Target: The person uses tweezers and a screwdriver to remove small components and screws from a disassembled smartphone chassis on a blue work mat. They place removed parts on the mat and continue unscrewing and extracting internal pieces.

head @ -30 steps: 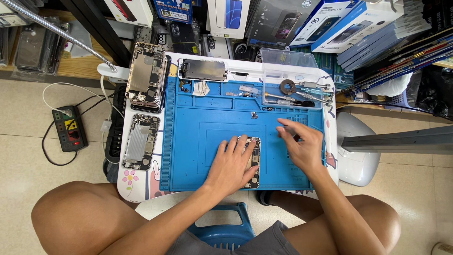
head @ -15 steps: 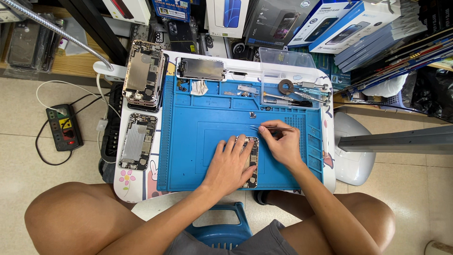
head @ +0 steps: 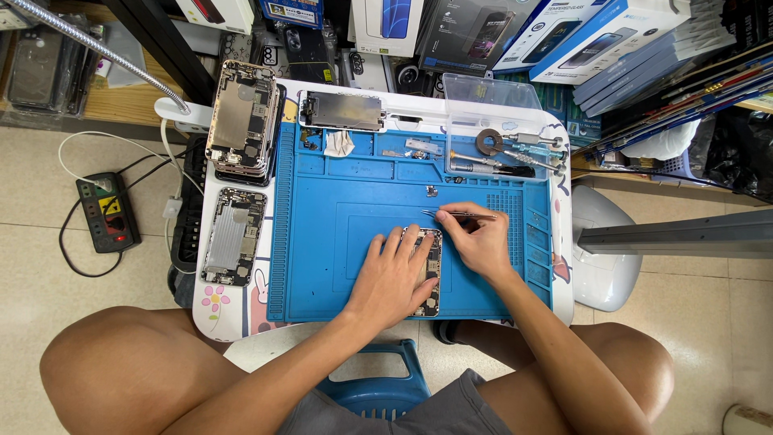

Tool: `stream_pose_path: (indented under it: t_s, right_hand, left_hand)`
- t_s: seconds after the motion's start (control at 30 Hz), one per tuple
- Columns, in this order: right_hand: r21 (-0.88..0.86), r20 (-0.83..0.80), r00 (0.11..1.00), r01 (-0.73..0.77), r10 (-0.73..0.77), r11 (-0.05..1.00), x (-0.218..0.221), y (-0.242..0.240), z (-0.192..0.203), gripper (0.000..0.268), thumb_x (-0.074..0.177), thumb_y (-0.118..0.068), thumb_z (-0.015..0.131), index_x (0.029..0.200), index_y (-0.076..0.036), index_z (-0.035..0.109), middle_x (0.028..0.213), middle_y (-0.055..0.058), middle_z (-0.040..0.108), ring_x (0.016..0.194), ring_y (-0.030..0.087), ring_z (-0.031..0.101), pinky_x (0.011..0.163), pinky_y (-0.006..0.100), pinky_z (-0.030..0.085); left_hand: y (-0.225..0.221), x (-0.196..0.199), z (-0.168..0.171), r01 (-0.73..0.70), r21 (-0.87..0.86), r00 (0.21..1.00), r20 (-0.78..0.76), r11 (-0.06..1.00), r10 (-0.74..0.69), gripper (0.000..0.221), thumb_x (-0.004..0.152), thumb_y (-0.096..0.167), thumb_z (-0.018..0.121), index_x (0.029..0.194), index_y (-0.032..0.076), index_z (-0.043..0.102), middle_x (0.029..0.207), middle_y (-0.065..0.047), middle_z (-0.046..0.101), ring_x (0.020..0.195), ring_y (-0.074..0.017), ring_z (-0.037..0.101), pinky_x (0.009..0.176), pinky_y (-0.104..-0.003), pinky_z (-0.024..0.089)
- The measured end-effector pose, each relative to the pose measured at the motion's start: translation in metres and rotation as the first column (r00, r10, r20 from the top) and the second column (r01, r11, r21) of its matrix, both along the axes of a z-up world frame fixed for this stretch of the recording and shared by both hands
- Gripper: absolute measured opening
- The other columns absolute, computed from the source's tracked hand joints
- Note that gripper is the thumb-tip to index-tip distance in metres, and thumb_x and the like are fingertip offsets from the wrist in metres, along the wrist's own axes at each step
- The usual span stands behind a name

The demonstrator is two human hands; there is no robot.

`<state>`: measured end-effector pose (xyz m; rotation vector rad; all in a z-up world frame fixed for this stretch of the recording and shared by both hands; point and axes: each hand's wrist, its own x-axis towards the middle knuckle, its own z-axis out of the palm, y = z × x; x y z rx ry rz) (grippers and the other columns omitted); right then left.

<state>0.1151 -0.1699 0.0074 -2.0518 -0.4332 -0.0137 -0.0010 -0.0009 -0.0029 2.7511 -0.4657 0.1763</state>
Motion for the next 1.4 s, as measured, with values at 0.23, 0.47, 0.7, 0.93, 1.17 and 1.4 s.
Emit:
stream_pose_path:
  t_s: [0.23,0.47,0.7,0.93,1.17,1.4]
  right_hand:
    - [0.003,0.0,1.0,-0.009,0.009,1.0,0.002,0.0,-0.001,0.008,0.092,-0.005,0.082,0.095,-0.011,0.086,0.07,0.009,0.079,0.05,0.009,0.06,0.041,0.025,0.047]
    - [-0.011,0.005,1.0,-0.011,0.011,1.0,0.002,-0.001,-0.001,0.006,0.092,-0.007,0.082,0.094,-0.011,0.086,0.07,0.008,0.079,0.05,0.009,0.06,0.042,0.025,0.046]
    - [0.0,0.0,1.0,-0.011,0.011,1.0,0.002,-0.001,-0.001,0.005,0.092,-0.007,0.082,0.094,-0.011,0.086,0.068,0.009,0.078,0.051,0.009,0.061,0.042,0.025,0.046]
    - [0.002,0.002,1.0,-0.01,0.01,1.0,0.002,0.0,0.001,0.005,0.092,-0.007,0.082,0.093,-0.011,0.086,0.068,0.009,0.078,0.052,0.009,0.06,0.043,0.025,0.046]
    - [0.074,0.034,0.999,0.018,-0.02,0.997,0.004,0.015,0.01,0.005,0.092,-0.006,0.082,0.094,-0.009,0.086,0.067,0.009,0.078,0.052,0.012,0.063,0.045,0.025,0.049]
    - [0.096,0.069,0.994,0.08,-0.087,0.992,0.009,0.033,0.009,0.005,0.095,-0.004,0.08,0.095,-0.008,0.084,0.069,0.009,0.078,0.062,0.012,0.07,0.05,0.023,0.05]
  left_hand:
    - [0.0,0.0,0.0,0.002,0.006,1.0,-0.006,1.0,-0.002,0.066,0.105,0.053,0.046,0.152,0.007,0.052,0.144,-0.025,0.049,0.132,-0.0393,0.05,0.103,-0.054,0.038]
    - [0.0,0.0,-0.001,-0.001,-0.003,1.0,-0.007,1.0,0.001,0.067,0.104,0.053,0.047,0.152,0.007,0.052,0.144,-0.025,0.049,0.132,-0.0394,0.049,0.103,-0.054,0.038]
    - [0.0,0.0,-0.001,0.001,0.0,1.0,-0.003,1.0,-0.001,0.066,0.104,0.054,0.048,0.152,0.008,0.053,0.144,-0.025,0.049,0.132,-0.0391,0.049,0.103,-0.054,0.038]
    - [0.0,0.0,0.001,0.004,0.017,1.0,-0.01,1.0,-0.004,0.066,0.105,0.054,0.046,0.152,0.008,0.052,0.144,-0.025,0.049,0.132,-0.0391,0.049,0.103,-0.054,0.038]
    - [0.001,0.0,0.003,0.01,0.011,1.0,-0.021,1.0,-0.01,0.066,0.105,0.053,0.047,0.153,0.007,0.051,0.145,-0.026,0.049,0.132,-0.0401,0.049,0.103,-0.054,0.038]
    - [0.0,0.0,0.001,0.003,0.004,1.0,-0.013,1.0,-0.003,0.065,0.106,0.052,0.046,0.153,0.007,0.051,0.145,-0.026,0.049,0.133,-0.0402,0.049,0.105,-0.055,0.038]
